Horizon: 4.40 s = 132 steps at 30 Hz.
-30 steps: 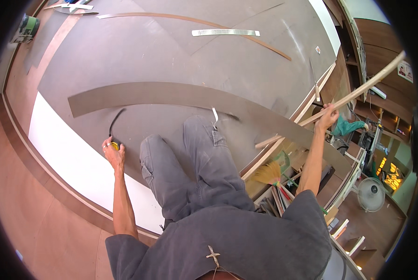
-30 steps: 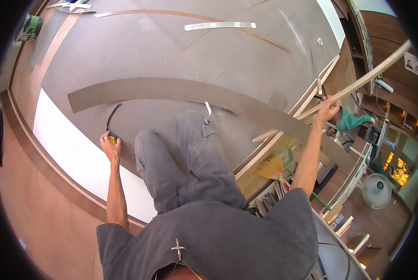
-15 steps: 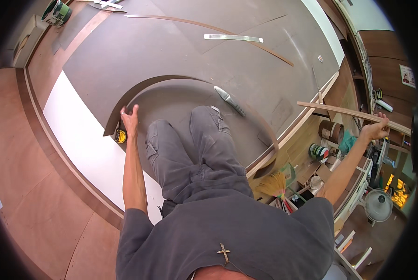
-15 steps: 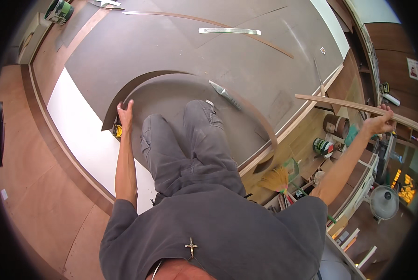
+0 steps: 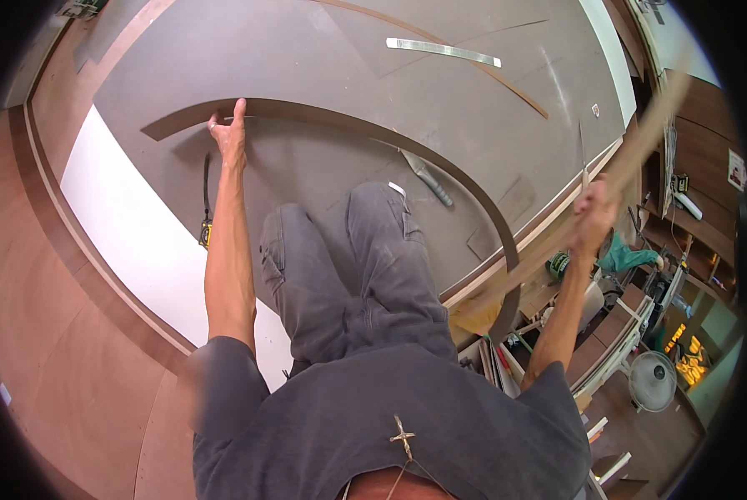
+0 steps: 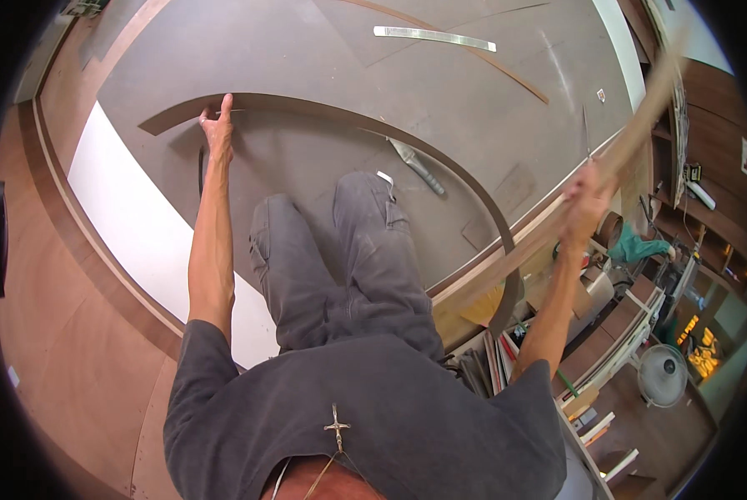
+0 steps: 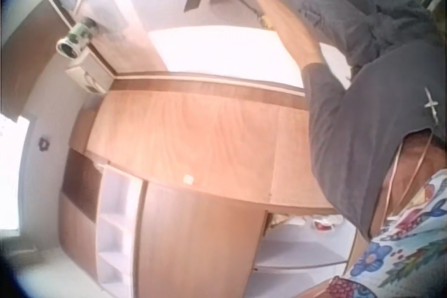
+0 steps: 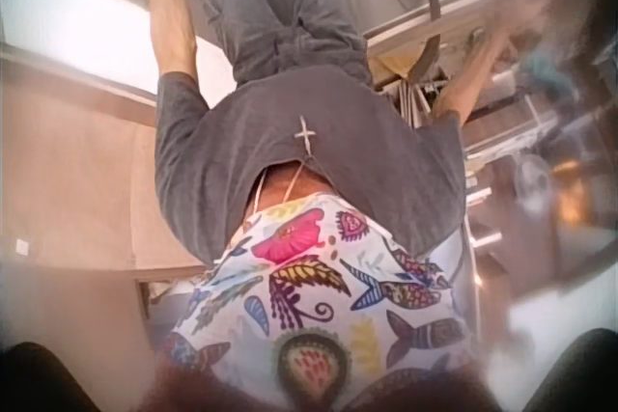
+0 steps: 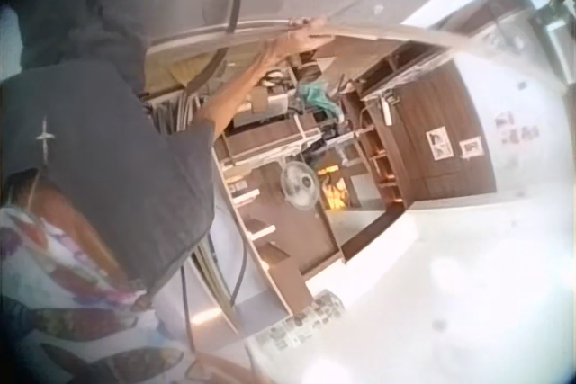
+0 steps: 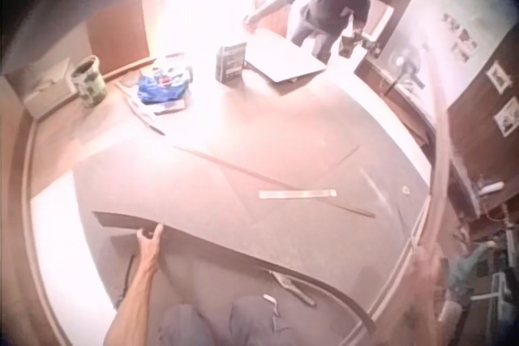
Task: The person measures a thin wooden strip with a tape measure and marks it with a pencil. They then use a utility knife to score and cut the strip along the marked line. The person repeats this process for multiple wooden strips, cutting them to specific lengths on a large work surface.
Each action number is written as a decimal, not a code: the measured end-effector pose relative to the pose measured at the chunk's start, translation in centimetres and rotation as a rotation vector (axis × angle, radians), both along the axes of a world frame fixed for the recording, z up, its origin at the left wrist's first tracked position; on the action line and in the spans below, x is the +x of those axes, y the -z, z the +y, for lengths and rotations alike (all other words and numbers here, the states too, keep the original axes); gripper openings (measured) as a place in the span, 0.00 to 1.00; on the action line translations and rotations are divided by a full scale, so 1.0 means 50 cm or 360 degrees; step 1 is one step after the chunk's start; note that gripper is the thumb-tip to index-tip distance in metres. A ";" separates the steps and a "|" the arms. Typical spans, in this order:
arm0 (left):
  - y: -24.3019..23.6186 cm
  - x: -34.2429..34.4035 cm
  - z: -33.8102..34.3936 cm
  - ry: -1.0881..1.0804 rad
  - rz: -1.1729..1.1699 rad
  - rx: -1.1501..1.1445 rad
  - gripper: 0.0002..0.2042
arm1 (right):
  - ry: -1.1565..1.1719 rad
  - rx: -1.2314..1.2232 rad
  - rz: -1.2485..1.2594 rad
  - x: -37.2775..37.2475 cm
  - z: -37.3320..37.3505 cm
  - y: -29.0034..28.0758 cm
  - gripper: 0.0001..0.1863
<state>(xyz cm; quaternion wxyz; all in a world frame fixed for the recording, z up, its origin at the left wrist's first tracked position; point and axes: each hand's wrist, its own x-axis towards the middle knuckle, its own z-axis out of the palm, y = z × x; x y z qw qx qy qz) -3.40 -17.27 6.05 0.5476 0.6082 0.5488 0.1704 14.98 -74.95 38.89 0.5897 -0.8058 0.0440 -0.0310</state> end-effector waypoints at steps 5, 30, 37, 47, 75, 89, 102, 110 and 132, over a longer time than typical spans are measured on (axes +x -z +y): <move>-0.002 0.119 -0.011 -0.0059 0.0205 0.0162 0.62 | -0.0358 -0.0576 0.0424 -0.068 0.028 0.183 0.20; 0.083 0.348 -0.007 0.0295 0.0586 0.1048 0.49 | -0.0976 -0.1198 -0.0156 0.033 0.101 0.506 0.23; 0.069 0.344 0.012 0.0042 0.0175 0.0951 0.32 | -0.0960 -0.1074 -0.0134 0.032 0.159 0.532 0.25; 0.091 0.323 0.254 -0.0269 -0.0251 0.0504 0.26 | -0.1249 -0.0867 -0.0081 0.051 0.396 0.518 0.25; 0.105 0.303 0.191 0.0322 0.0749 0.1403 0.36 | -0.1231 -0.1110 -0.0430 0.049 0.512 0.647 0.31; 0.098 0.308 0.186 0.0348 0.0859 0.1369 0.38 | -0.1235 -0.1093 -0.0361 0.060 0.514 0.643 0.32; 0.104 0.304 0.189 0.0376 0.0989 0.1396 0.36 | -0.1249 -0.1090 -0.0315 0.068 0.514 0.648 0.32; 0.098 0.294 0.192 0.0373 0.1009 0.1375 0.36 | -0.1270 -0.1101 -0.0287 0.065 0.519 0.652 0.32; 0.119 0.308 0.194 0.0379 0.0886 0.1341 0.41 | -0.1160 -0.1780 0.0590 -0.185 0.191 0.532 0.29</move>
